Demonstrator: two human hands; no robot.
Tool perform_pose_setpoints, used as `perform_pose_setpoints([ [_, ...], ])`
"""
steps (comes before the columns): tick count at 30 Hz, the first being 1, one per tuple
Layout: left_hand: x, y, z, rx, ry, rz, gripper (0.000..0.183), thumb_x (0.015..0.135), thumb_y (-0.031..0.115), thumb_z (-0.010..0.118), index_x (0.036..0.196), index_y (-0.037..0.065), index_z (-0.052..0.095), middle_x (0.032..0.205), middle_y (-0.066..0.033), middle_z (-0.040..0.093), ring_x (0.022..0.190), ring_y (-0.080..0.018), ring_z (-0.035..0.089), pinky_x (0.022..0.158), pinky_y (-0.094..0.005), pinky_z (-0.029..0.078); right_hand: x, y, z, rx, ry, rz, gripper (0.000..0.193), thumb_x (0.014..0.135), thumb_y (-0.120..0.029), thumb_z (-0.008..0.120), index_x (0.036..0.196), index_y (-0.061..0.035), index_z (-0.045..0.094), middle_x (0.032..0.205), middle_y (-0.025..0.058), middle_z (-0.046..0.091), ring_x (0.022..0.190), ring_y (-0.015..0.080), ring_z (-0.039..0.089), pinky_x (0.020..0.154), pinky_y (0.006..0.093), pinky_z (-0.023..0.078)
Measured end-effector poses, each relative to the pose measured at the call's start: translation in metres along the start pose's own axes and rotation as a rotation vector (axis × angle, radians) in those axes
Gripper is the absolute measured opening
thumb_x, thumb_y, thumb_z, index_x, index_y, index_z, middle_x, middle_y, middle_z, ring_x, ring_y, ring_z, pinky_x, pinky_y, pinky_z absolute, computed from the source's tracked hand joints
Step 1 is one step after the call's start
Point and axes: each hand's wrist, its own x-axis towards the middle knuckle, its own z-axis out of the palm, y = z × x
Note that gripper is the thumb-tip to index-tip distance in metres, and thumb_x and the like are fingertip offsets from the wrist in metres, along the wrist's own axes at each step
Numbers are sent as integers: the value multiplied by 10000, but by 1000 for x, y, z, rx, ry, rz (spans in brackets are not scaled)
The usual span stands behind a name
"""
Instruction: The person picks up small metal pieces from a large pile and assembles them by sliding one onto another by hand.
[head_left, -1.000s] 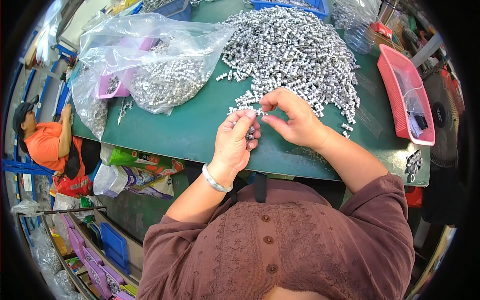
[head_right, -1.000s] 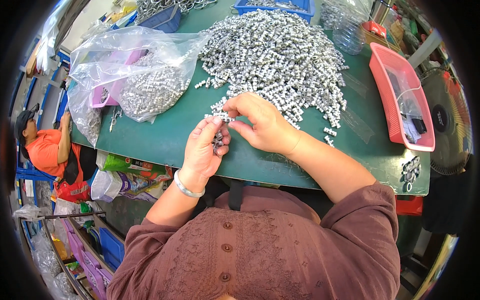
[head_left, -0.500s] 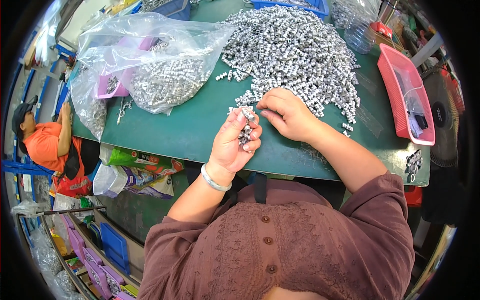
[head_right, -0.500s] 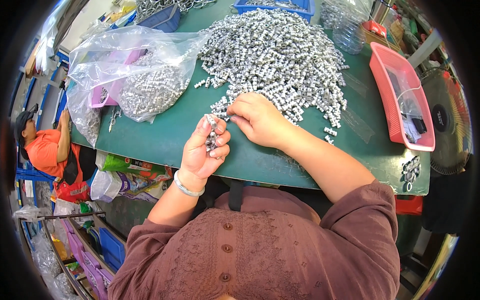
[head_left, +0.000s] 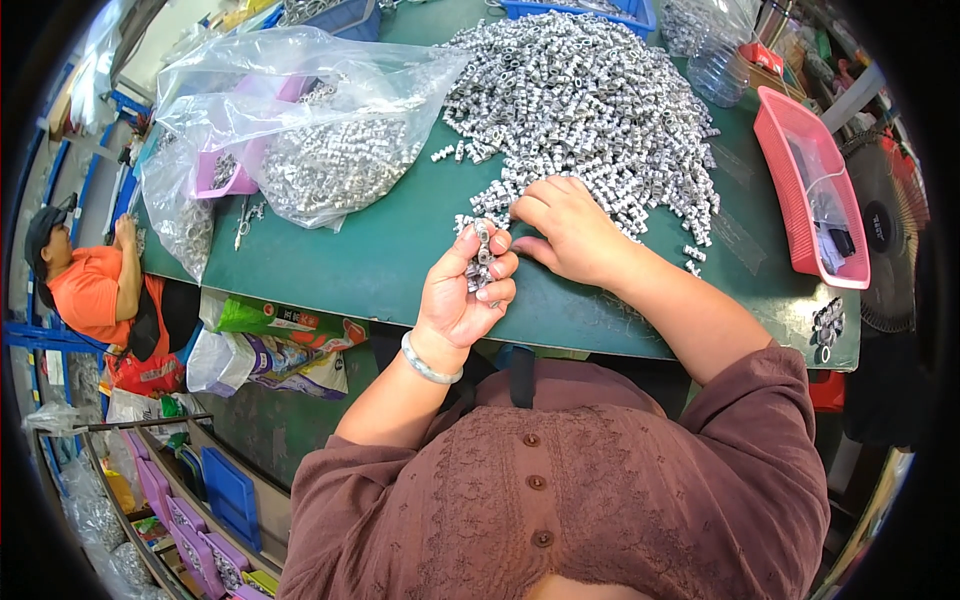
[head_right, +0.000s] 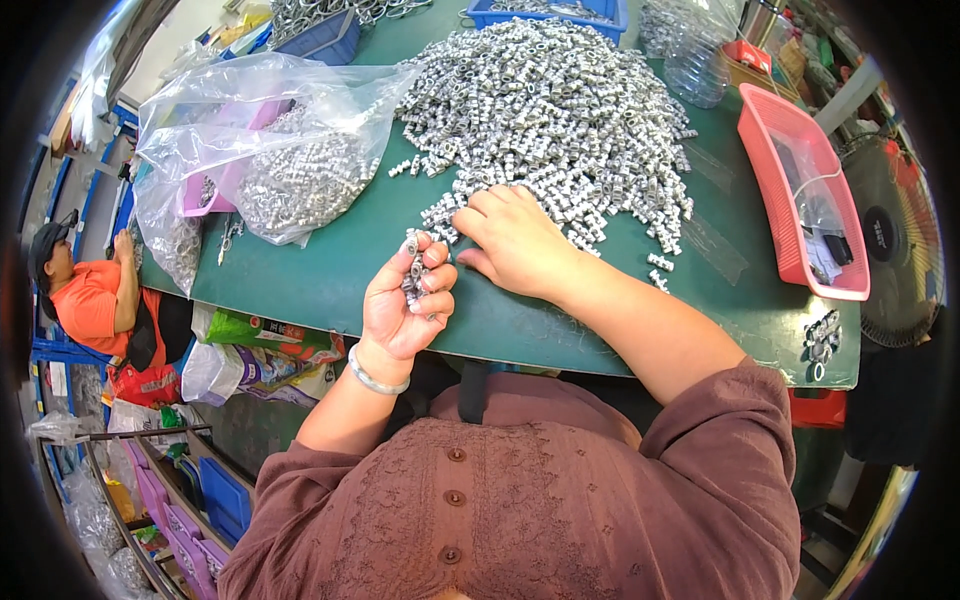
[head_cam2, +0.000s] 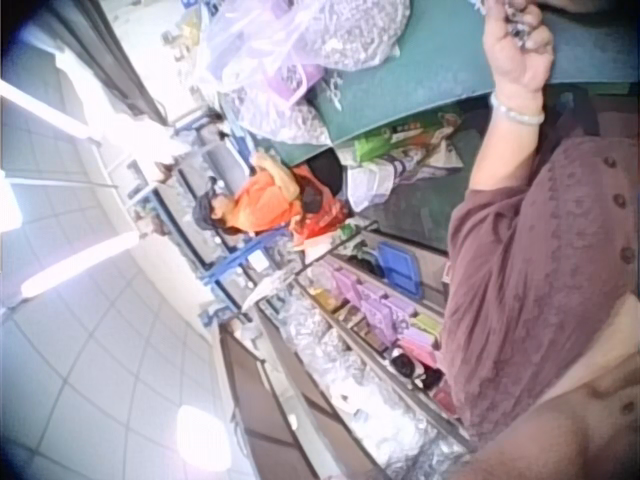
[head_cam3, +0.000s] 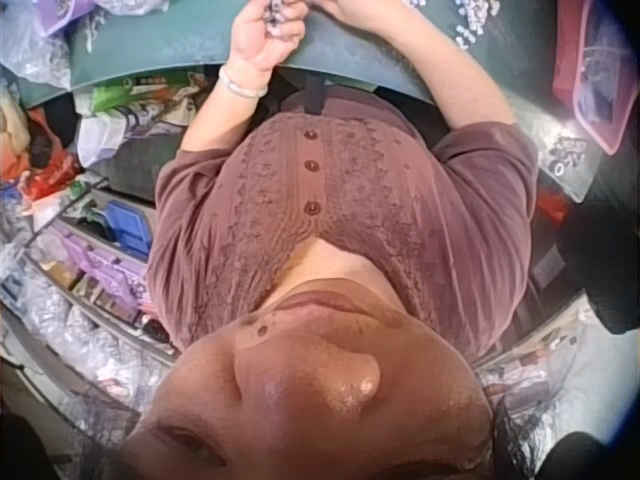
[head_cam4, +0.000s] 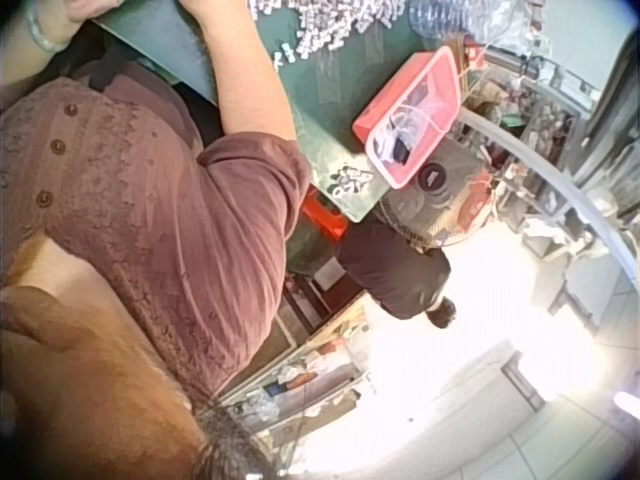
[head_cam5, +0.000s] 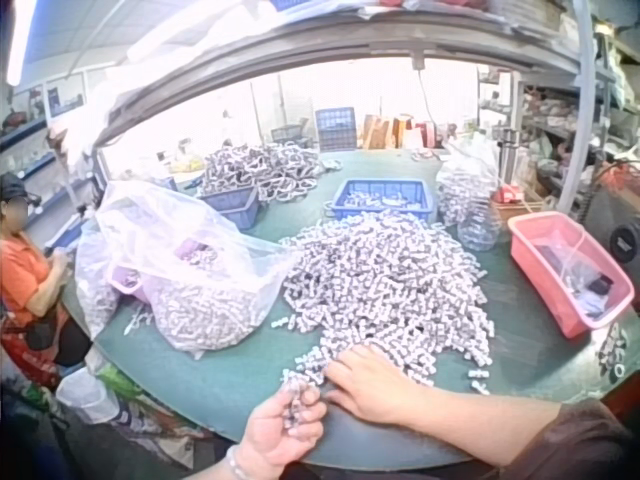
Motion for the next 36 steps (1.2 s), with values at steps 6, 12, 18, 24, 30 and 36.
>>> perform_pose_setpoints([
  [6,-4,3,-2,-14,4,20,147,905,182,448,941,55,512,855,-50,471,684,-131,425,454,-186,370,3,-5,2,-13,-67,-23,200,687,-170,660,863,-109,586,845,65,498,866,244,487,754,367,365],
  [12,-12,8,-4,37,25,63,186,876,207,475,964,56,541,910,-79,522,706,-164,459,465,-207,390,-1,3,-4,7,-82,-1,185,690,-182,661,831,-100,573,833,61,505,864,253,491,771,374,358],
  [18,-14,10,-3,152,91,112,232,851,222,513,1020,71,561,953,-92,545,774,-209,508,477,-229,412,0,-3,-4,-14,-72,51,243,677,-236,686,850,-98,585,829,60,509,869,256,491,788,371,345],
  [24,-15,8,-6,184,169,146,130,868,174,518,945,77,557,883,-74,539,769,-189,513,470,-203,406,0,-2,1,-30,-32,66,165,687,-191,664,808,-91,613,838,49,511,856,242,487,776,364,343],
  [30,-13,8,1,274,213,110,119,864,125,522,975,84,536,844,-66,529,733,-165,500,448,-192,384,-1,3,2,41,55,67,114,694,-107,628,797,-71,595,839,52,520,858,240,493,771,364,351],
  [36,-13,2,8,432,332,135,154,850,93,544,1003,78,536,817,-50,552,685,-146,504,468,-193,373,0,-8,-8,338,172,22,146,697,-8,627,820,-46,558,831,79,581,797,253,559,700,339,438],
])
